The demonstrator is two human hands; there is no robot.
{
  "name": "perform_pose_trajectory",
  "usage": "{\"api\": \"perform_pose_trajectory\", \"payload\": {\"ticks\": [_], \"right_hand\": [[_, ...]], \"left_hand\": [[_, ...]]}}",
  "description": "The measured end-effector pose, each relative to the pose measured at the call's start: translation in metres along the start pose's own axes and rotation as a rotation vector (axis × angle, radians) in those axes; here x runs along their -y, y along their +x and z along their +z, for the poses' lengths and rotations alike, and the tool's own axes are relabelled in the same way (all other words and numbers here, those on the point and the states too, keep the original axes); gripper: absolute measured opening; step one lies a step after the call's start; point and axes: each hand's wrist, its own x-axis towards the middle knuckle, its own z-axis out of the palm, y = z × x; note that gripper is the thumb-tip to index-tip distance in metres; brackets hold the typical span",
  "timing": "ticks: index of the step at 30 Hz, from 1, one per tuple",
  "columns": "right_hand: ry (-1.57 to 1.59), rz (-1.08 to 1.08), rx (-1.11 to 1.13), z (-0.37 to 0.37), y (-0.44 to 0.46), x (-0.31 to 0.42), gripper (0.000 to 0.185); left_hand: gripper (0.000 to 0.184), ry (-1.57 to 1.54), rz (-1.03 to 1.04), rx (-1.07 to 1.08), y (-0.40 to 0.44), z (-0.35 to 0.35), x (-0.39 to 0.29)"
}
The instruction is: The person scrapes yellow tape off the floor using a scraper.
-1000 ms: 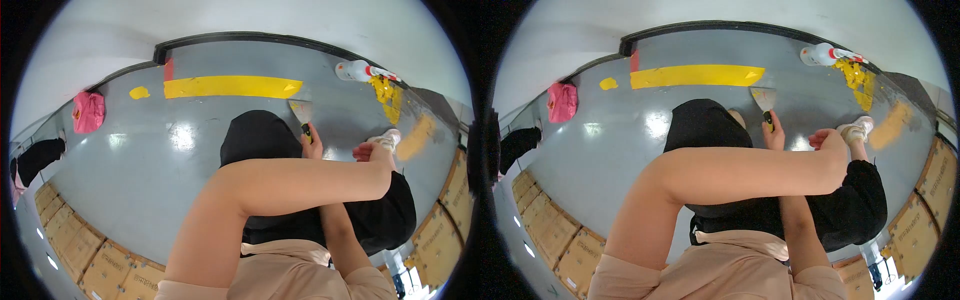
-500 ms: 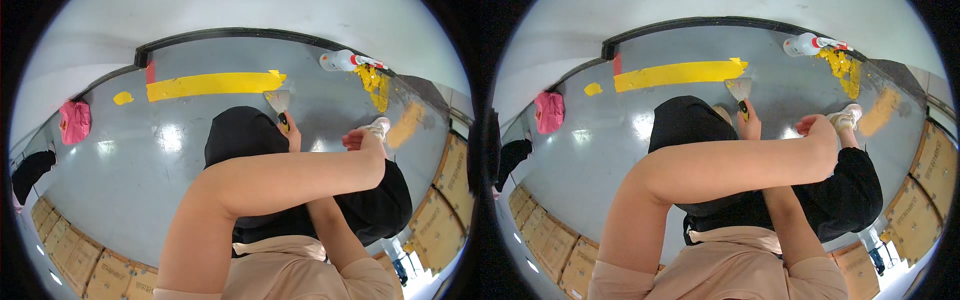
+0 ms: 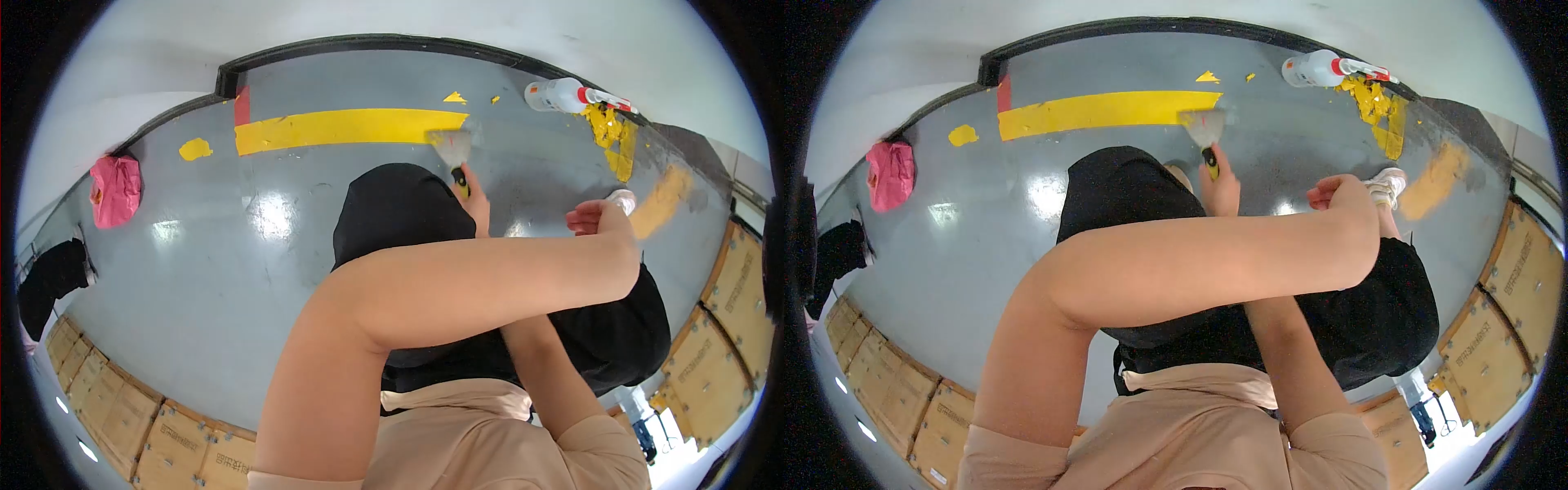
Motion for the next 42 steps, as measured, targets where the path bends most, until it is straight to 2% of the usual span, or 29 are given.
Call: {"api": "perform_pose_trajectory", "payload": {"ticks": [2, 3, 6, 9, 12, 15, 18, 21, 23, 27, 29, 31, 34, 36, 39, 42], "right_hand": [[0.087, 0.006, 0.008, 0.015, -0.021, -0.042, 0.051], [0.067, 0.078, 0.059, 0.01, -0.025, -0.035, 0.052], [-0.098, 0.118, 0.056, 0.002, -0.019, -0.004, 0.052], [-0.067, 0.092, 0.107, -0.01, -0.012, -0.011, 0.052], [-0.042, 0.081, 0.162, -0.021, -0.008, -0.021, 0.052], [-0.046, 0.059, 0.162, -0.038, -0.016, -0.029, 0.048], [-0.086, -0.006, 0.159, -0.06, -0.015, -0.037, 0.049], [-0.183, -0.167, 0.136, -0.072, 0.03, -0.05, 0.046], [-0.38, -0.102, 0.31, -0.081, 0.075, 0.007, 0.045], [-0.465, -0.296, 0.475, -0.101, 0.128, 0.012, 0.045], [-0.5, -0.388, 0.592, -0.126, 0.15, 0.003, 0.045], [-0.471, -0.358, 0.708, -0.153, 0.166, 0.004, 0.046], [-0.526, -0.253, 0.724, -0.183, 0.173, 0.012, 0.047], [-0.566, -0.321, 0.699, -0.175, 0.181, 0.005, 0.048], [-0.564, -0.429, 0.716, -0.132, 0.169, 0.033, 0.047], [-0.648, -0.531, 0.773, -0.076, 0.151, 0.051, 0.046]], "left_hand": [[0.036, -0.005, -0.037, 0.009, -0.003, -0.001, 0.0], [0.036, -0.003, -0.056, 0.015, -0.006, -0.004, 0.0], [0.036, 0.014, -0.099, 0.035, -0.011, -0.01, -0.005], [0.038, -0.008, -0.074, 0.054, -0.012, -0.009, -0.002], [0.039, -0.04, 0.055, -0.079, -0.017, 0.001, 0.004], [0.039, -0.032, 0.062, -0.042, -0.016, 0.001, 0.001], [0.038, -0.021, -0.006, -0.084, -0.018, 0.005, -0.003], [0.034, 0.001, -0.069, 0.01, 0.006, 0.006, -0.009], [0.034, 0.024, -0.084, 0.003, 0.018, 0.01, -0.015], [0.036, -0.085, -0.049, -0.005, 0.033, 0.006, -0.009], [0.03, -0.017, -0.019, 0.028, 0.034, 0.004, -0.005], [0.028, 0.003, 0.0, 0.031, 0.025, 0.001, 0.001], [0.03, -0.011, -0.012, 0.002, 0.005, 0.0, 0.005], [0.031, 0.011, -0.039, 0.009, -0.001, -0.002, 0.002], [0.031, -0.041, -0.013, 0.07, 0.021, -0.003, -0.008], [0.031, 0.144, -0.049, 0.25, 0.03, -0.001, -0.011]]}}
